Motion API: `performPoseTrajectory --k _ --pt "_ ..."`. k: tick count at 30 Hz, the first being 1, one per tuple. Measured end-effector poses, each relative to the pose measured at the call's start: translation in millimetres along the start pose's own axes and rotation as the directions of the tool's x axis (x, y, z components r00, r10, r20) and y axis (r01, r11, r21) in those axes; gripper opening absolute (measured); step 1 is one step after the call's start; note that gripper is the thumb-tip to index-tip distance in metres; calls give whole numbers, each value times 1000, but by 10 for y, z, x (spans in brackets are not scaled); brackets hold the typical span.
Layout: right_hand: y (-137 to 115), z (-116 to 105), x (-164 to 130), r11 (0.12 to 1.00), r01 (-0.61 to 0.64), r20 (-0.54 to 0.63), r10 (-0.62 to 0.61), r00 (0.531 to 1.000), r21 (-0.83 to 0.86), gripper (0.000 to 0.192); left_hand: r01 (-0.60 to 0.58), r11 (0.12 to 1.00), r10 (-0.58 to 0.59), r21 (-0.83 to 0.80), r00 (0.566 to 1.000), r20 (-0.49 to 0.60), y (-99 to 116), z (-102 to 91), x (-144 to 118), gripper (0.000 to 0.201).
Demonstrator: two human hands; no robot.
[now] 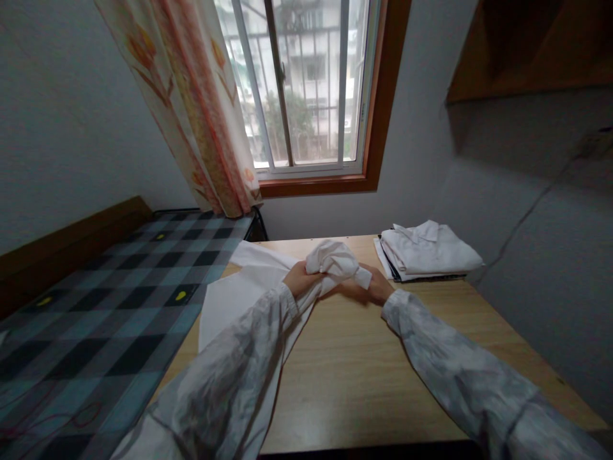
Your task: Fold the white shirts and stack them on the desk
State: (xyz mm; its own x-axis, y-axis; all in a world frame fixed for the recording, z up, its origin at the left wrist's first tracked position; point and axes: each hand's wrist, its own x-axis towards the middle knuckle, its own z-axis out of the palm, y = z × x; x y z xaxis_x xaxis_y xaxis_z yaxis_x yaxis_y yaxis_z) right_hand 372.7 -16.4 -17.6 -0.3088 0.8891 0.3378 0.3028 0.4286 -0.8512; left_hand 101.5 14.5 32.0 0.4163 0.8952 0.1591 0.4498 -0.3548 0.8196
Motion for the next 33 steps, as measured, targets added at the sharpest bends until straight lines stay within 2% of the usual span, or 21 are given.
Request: performPoseTrajectory --k 2,4,6,8,12,15,17,19,20,22,24,27,30,33 --pt "118 -21 -17 984 -60 -68 72 995 167 58 68 996 -75 -58 991 -110 -85 -148 -39 51" --pt "238 -82 -24 963 -100 -134 137 981 251 55 157 986 -165 -57 968 -191 -182 -311 -101 53" --pt "332 -159 -6 948 -139 -196 200 960 288 51 248 969 -242 -6 942 -232 -278 -463 -180 57" --pt "375 -230 44 930 -163 -259 255 932 329 53 309 949 -289 58 930 -226 -365 -591 -257 60" --pt "299 -355 216 889 -173 -330 329 885 424 61 336 923 -289 190 928 -236 -485 -809 -337 60" --pt "192 -490 311 904 -176 -354 324 878 390 63 333 895 -250 296 925 -284 -537 -995 -333 56" --pt "146 -593 311 924 -227 -256 310 916 307 61 342 884 -244 320 919 -309 -572 -1128 -328 54" --pt "129 -679 264 944 -278 -23 287 958 177 56 352 877 -237 328 910 -340 -614 -1250 -333 54" --pt "129 -709 230 957 -270 105 260 960 101 54 355 871 -231 340 906 -355 -637 -1303 -339 53" --pt "139 -742 156 983 -178 282 180 942 -31 50 355 859 -217 368 905 -367 -678 -1385 -352 50" --pt "151 -746 94 991 -74 338 107 935 -108 43 348 853 -207 390 910 -359 -710 -1435 -359 48" --pt "155 -734 53 995 -73 255 87 963 -67 41 349 852 -209 390 910 -358 -744 -1463 -366 45" --pt "133 -740 93 977 -170 61 163 985 128 49 372 847 -229 381 900 -370 -768 -1472 -396 46" --pt "74 -807 213 953 -174 -145 214 966 248 58 398 836 -264 377 895 -360 -770 -1513 -446 50"
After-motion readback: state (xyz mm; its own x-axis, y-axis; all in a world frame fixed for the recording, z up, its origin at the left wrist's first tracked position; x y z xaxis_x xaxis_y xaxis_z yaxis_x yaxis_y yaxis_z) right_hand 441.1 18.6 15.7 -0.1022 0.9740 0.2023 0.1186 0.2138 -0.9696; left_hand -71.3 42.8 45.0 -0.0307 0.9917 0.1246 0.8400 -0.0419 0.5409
